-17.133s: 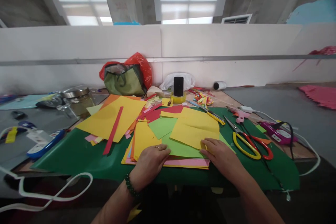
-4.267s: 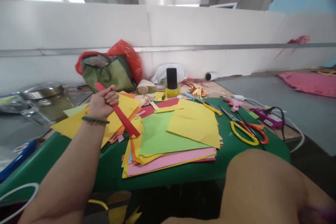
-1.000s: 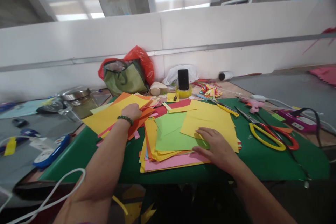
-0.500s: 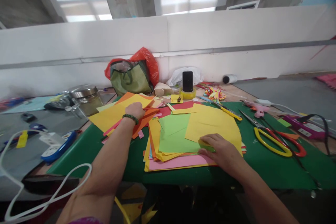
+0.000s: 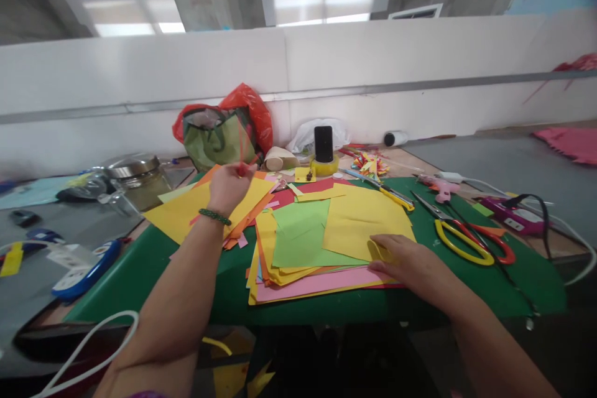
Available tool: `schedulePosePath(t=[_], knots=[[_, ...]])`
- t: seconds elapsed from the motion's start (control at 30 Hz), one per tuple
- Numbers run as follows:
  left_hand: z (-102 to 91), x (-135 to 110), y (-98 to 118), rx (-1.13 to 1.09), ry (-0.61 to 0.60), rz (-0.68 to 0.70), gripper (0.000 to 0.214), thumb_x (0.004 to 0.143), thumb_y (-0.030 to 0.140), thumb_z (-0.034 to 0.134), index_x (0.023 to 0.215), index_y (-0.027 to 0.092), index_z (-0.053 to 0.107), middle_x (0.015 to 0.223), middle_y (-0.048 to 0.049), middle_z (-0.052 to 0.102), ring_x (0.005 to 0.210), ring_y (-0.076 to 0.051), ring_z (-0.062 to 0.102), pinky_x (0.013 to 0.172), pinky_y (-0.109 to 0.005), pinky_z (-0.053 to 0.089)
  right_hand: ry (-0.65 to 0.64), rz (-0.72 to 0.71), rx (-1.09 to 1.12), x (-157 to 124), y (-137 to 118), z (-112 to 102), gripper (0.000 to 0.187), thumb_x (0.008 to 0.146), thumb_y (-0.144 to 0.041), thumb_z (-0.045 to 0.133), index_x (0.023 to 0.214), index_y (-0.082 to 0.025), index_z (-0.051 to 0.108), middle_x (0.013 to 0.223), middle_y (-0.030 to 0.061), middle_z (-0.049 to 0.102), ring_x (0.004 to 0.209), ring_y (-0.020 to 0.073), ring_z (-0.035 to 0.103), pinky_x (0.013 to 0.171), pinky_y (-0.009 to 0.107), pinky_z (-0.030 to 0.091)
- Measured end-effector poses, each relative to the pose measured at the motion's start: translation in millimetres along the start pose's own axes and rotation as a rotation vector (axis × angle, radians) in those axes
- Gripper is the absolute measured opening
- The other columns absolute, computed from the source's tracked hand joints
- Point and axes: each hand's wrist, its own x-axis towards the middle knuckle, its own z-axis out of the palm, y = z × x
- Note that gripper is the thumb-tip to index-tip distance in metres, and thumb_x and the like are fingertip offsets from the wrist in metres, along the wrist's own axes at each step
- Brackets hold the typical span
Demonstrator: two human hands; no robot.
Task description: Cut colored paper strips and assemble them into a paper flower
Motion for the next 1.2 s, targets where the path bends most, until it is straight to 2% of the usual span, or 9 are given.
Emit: schedulePosePath(t=[0.17,0.27,0.33,0.4,0.5,0.73,0.9,1.03,1.2], knots=[[32.0,-19.7,15.1,0.161,-0.45,0.307,0.034,0.078,0.049,0.058,0.094,0.023,0.073,0.087,-0.0041,0.074,0.084,-0.022,0.066,0.069,-0.026,0.046,0.09,-0.04,0.039,1.3,3.9,-4.6,0.032,0.093,-0.035,0.037,0.094,-0.023,0.067,0.092,0.0064,0.076,0.081,0.0219,0.071,0.065,0.028,0.051],[46.1,-32.6,23.2,0.159,-0.6,0.527,0.043,0.075,0.051,0.062,0.108,0.025,0.069,0.106,-0.0047,0.072,0.099,-0.024,0.064,0.08,-0.027,0.047,0.29,0.093,0.063,6.9,15.7,-10.9,0.032,0.091,-0.038,0.039,0.082,-0.023,0.066,0.072,0.0047,0.073,0.063,0.0193,0.068,0.053,0.025,0.045],[51.0,-40.2,27.9,0.171,-0.673,0.62,0.052,0.074,0.054,0.062,0.116,0.023,0.065,0.113,-0.0068,0.07,0.103,-0.025,0.063,0.083,-0.028,0.046,0.438,0.194,0.075,12.0,24.8,-16.3,0.032,0.089,-0.04,0.04,0.08,-0.022,0.065,0.068,0.0049,0.072,0.059,0.0186,0.066,0.051,0.024,0.042],[53.5,-47.0,32.8,0.231,-0.714,0.651,0.054,0.073,0.053,0.062,0.118,0.023,0.063,0.112,-0.0082,0.07,0.101,-0.026,0.064,0.08,-0.029,0.047,0.519,0.245,0.062,16.9,32.2,-21.5,0.033,0.088,-0.041,0.041,0.078,-0.021,0.065,0.064,0.0049,0.069,0.055,0.0182,0.062,0.05,0.025,0.04],[54.4,-55.2,40.1,0.355,-0.716,0.678,0.042,0.074,0.043,0.059,0.11,0.023,0.065,0.105,-0.0092,0.071,0.095,-0.028,0.065,0.072,-0.031,0.047,0.576,0.258,0.045,21.9,38.0,-26.8,0.037,0.089,-0.044,0.04,0.077,-0.02,0.065,0.06,0.0048,0.067,0.052,0.0179,0.059,0.049,0.025,0.037],[50.5,-59.7,46.6,0.496,-0.679,0.729,0.02,0.077,0.023,0.049,0.088,0.019,0.065,0.087,-0.0106,0.071,0.081,-0.026,0.066,0.063,-0.032,0.044,0.748,0.231,0.03,29.3,34.2,-32.1,0.036,0.091,-0.041,0.039,0.089,-0.018,0.067,0.07,0.0075,0.071,0.057,0.0196,0.063,0.052,0.026,0.041],[44.0,-64.1,51.2,0.48,-0.688,0.759,0.02,0.076,0.021,0.049,0.079,0.019,0.068,0.082,-0.0101,0.071,0.078,-0.025,0.066,0.062,-0.032,0.043,0.685,0.029,-0.063,35.1,22.0,-27.2,0.026,0.091,-0.032,0.043,0.09,-0.02,0.066,0.078,0.0071,0.074,0.068,0.0204,0.069,0.056,0.026,0.047],[38.0,-71.3,57.0,0.4,-0.743,0.79,0.021,0.071,0.023,0.056,0.083,0.021,0.073,0.082,-0.0086,0.073,0.077,-0.024,0.065,0.061,-0.03,0.042,0.631,-0.09,-0.085,35.2,12.0,-17.0,0.019,0.089,-0.025,0.048,0.094,-0.021,0.065,0.086,0.0058,0.075,0.076,0.0204,0.072,0.062,0.027,0.052],[23.4,-58.4,52.7,0.062,-0.924,0.746,0.028,0.071,0.039,0.062,0.087,0.022,0.076,0.075,-0.0038,0.073,0.067,-0.017,0.062,0.06,-0.025,0.042,0.583,-0.216,-0.048,31.9,1.4,-12.3,0.02,0.091,-0.021,0.045,0.096,-0.02,0.065,0.094,0.0067,0.075,0.084,0.0189,0.072,0.069,0.028,0.056]])
